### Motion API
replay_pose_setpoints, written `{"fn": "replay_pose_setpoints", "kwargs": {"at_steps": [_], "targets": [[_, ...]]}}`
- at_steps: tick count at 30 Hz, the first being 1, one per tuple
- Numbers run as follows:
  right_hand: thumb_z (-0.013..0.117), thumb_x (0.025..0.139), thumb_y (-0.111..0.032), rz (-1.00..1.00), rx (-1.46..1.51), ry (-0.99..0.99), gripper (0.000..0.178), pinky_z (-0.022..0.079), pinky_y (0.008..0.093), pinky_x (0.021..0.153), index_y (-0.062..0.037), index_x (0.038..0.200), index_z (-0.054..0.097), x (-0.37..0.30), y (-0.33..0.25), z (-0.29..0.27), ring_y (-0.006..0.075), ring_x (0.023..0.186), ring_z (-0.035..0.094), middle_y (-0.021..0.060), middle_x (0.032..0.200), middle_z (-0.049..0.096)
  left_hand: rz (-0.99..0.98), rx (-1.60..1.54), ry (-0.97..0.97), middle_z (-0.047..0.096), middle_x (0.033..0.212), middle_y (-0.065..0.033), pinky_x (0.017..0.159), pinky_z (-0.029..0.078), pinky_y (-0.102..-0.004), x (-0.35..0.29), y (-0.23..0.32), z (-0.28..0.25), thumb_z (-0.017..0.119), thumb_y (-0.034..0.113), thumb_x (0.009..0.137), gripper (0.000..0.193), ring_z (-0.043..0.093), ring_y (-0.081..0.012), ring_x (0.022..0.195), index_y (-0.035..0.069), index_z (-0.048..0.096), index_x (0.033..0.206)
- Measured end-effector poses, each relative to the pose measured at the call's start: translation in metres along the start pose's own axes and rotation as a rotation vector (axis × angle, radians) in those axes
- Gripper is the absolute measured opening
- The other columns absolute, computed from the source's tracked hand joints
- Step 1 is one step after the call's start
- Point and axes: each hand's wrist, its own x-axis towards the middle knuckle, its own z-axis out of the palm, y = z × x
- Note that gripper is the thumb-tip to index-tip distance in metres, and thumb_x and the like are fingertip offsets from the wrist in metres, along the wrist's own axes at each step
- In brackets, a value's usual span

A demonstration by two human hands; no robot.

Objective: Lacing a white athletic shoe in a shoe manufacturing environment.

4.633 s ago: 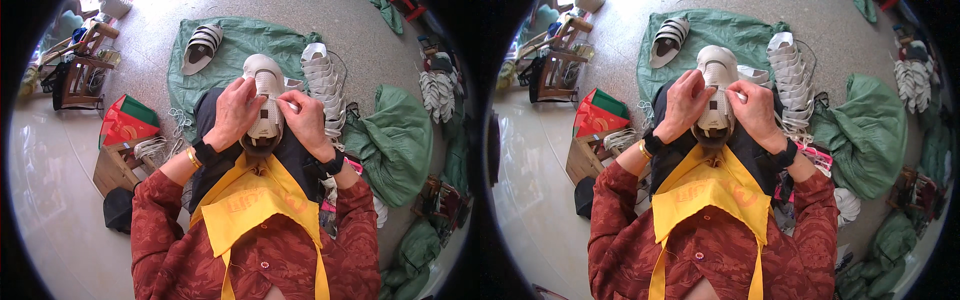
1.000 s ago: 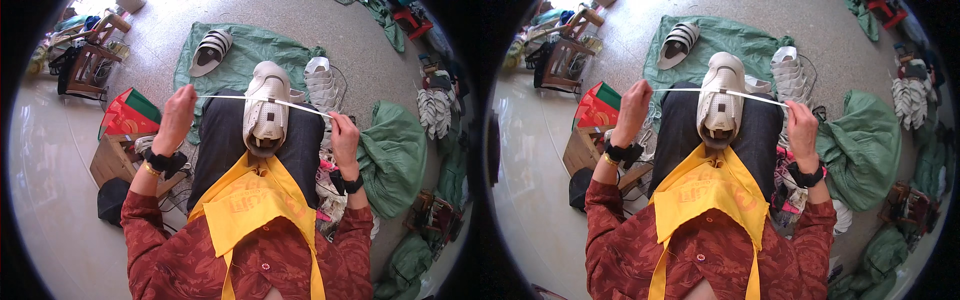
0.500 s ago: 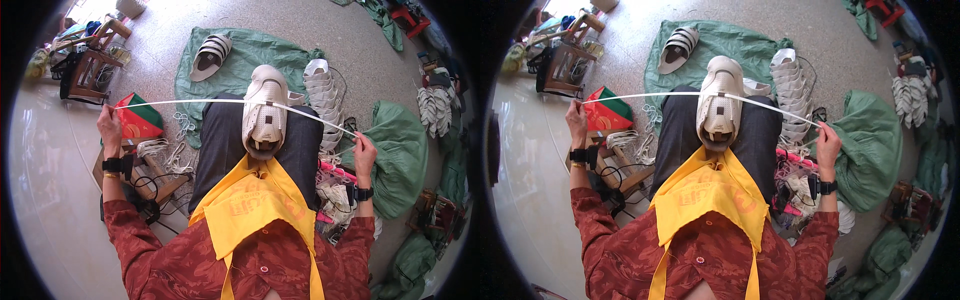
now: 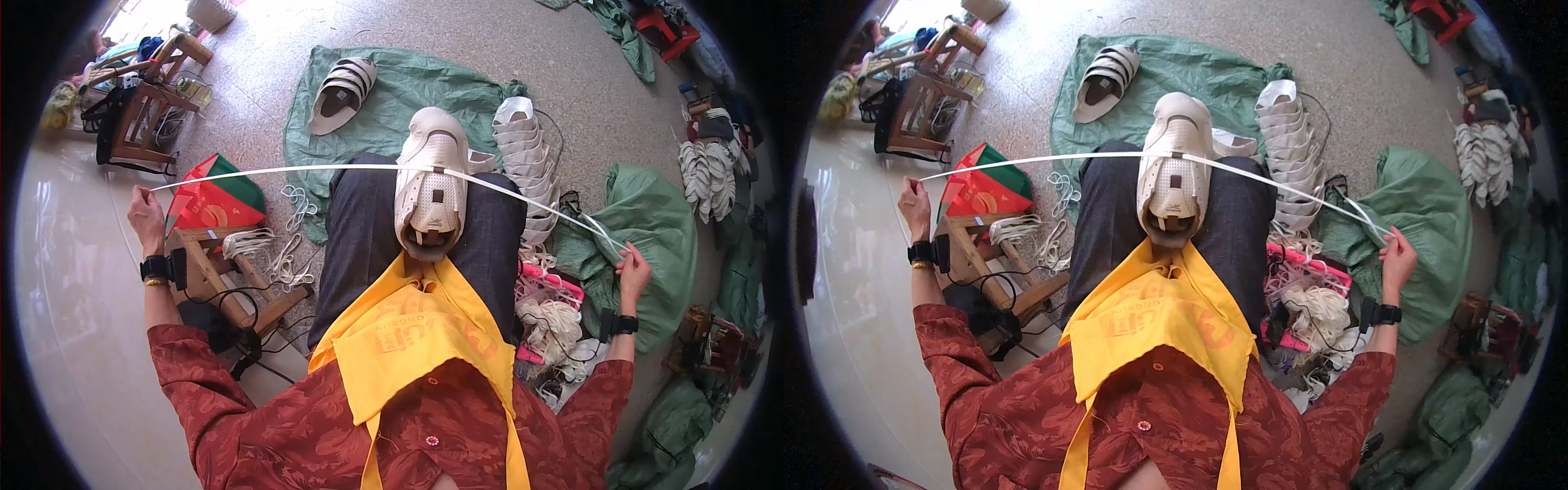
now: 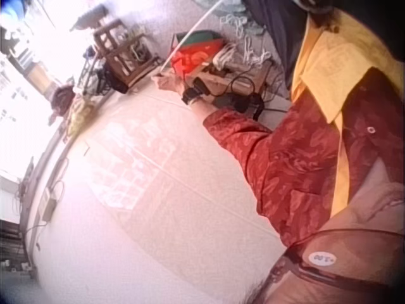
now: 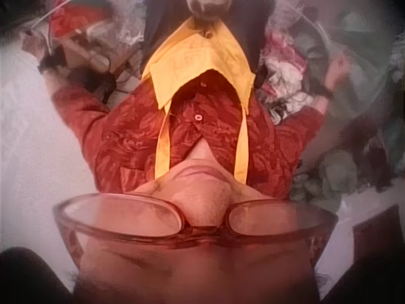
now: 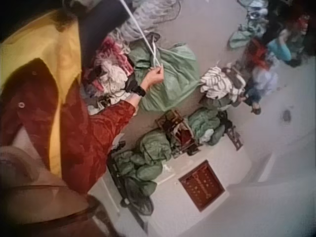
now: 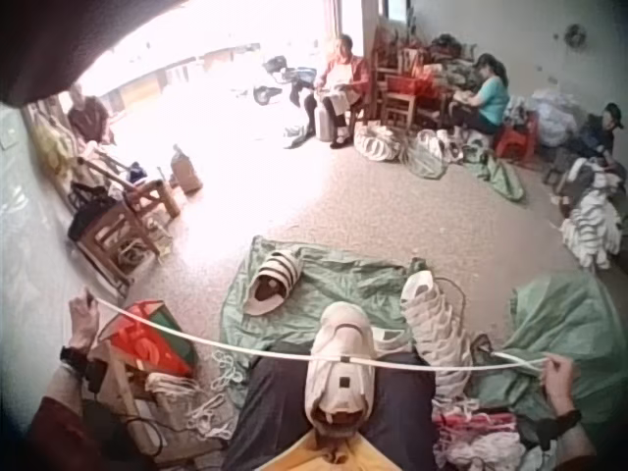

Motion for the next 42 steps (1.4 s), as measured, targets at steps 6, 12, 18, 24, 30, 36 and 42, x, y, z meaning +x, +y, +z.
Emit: {"fn": "replay_pose_setpoints", "kwargs": {"at_steps": [6, 12, 18, 24, 30, 36, 42], "targets": [[0.057, 0.103, -0.007, 0.078, -0.008, 0.040, 0.030, 0.056, 0.0251, 0.054, -0.0038, 0.129, 0.070, 0.019, 0.056, -0.038, 0.0090, 0.061, 0.064, 0.0091, 0.097, 0.077, -0.080, -0.008, -0.057, 0.072, 0.087, -0.0174, 0.074, 0.055, -0.0449, 0.008, -0.038, -0.008, 0.061, 0.014, 0.099, 0.013, 0.071, -0.0356, 0.082, 0.002, 0.062, 0.099], [0.049, 0.103, 0.001, 0.101, 0.002, 0.043, 0.032, 0.063, 0.0306, 0.069, 0.0007, 0.129, 0.068, 0.039, 0.095, -0.086, 0.0181, 0.079, 0.072, 0.0138, 0.105, 0.073, -0.112, -0.025, -0.067, 0.072, 0.082, -0.0149, 0.071, 0.055, -0.0423, 0.008, -0.045, -0.004, 0.061, 0.019, 0.101, 0.018, 0.072, -0.0300, 0.075, 0.001, 0.063, 0.098], [0.051, 0.101, 0.003, 0.005, -0.094, 0.059, 0.028, 0.063, 0.0305, 0.070, 0.0036, 0.123, 0.069, 0.041, 0.094, -0.093, 0.0181, 0.081, 0.074, 0.0139, 0.099, 0.073, -0.128, -0.037, -0.067, 0.071, 0.079, -0.0128, 0.068, 0.055, -0.0397, 0.011, -0.050, 0.003, 0.061, 0.021, 0.101, 0.021, 0.071, -0.0261, 0.070, 0.001, 0.063, 0.096], [0.053, 0.100, 0.002, 0.112, -0.181, 0.037, 0.023, 0.063, 0.0305, 0.065, 0.0053, 0.116, 0.069, 0.045, 0.080, -0.082, 0.0191, 0.074, 0.074, 0.0132, 0.091, 0.072, -0.123, -0.034, -0.079, 0.070, 0.077, -0.0127, 0.068, 0.055, -0.0390, 0.012, -0.054, -0.010, 0.061, 0.020, 0.101, 0.020, 0.071, -0.0255, 0.069, 0.001, 0.063, 0.096], [0.056, 0.101, -0.003, 0.075, -0.092, 0.069, 0.021, 0.063, 0.0315, 0.061, 0.0061, 0.114, 0.069, 0.050, 0.104, -0.090, 0.0209, 0.071, 0.074, 0.0144, 0.090, 0.072, -0.127, -0.091, -0.115, 0.070, 0.078, -0.0132, 0.069, 0.056, -0.0393, 0.017, -0.062, -0.003, 0.060, 0.014, 0.098, 0.014, 0.073, -0.0266, 0.072, 0.001, 0.063, 0.096], [0.058, 0.102, -0.007, 0.091, -0.122, 0.040, 0.021, 0.061, 0.0314, 0.055, 0.0067, 0.113, 0.069, 0.055, 0.093, -0.075, 0.0206, 0.064, 0.073, 0.0136, 0.082, 0.072, -0.120, -0.021, -0.105, 0.072, 0.079, -0.0136, 0.070, 0.056, -0.0395, 0.022, -0.065, -0.004, 0.059, 0.013, 0.097, 0.012, 0.073, -0.0273, 0.073, 0.002, 0.064, 0.098], [0.058, 0.102, -0.009, 0.094, -0.128, 0.081, 0.021, 0.060, 0.0313, 0.054, 0.0074, 0.110, 0.069, 0.068, 0.093, -0.086, 0.0208, 0.064, 0.073, 0.0137, 0.082, 0.072, -0.142, -0.022, -0.041, 0.073, 0.080, -0.0124, 0.071, 0.057, -0.0384, 0.029, -0.064, -0.010, 0.059, 0.015, 0.096, 0.015, 0.074, -0.0259, 0.073, 0.002, 0.066, 0.097]]}}
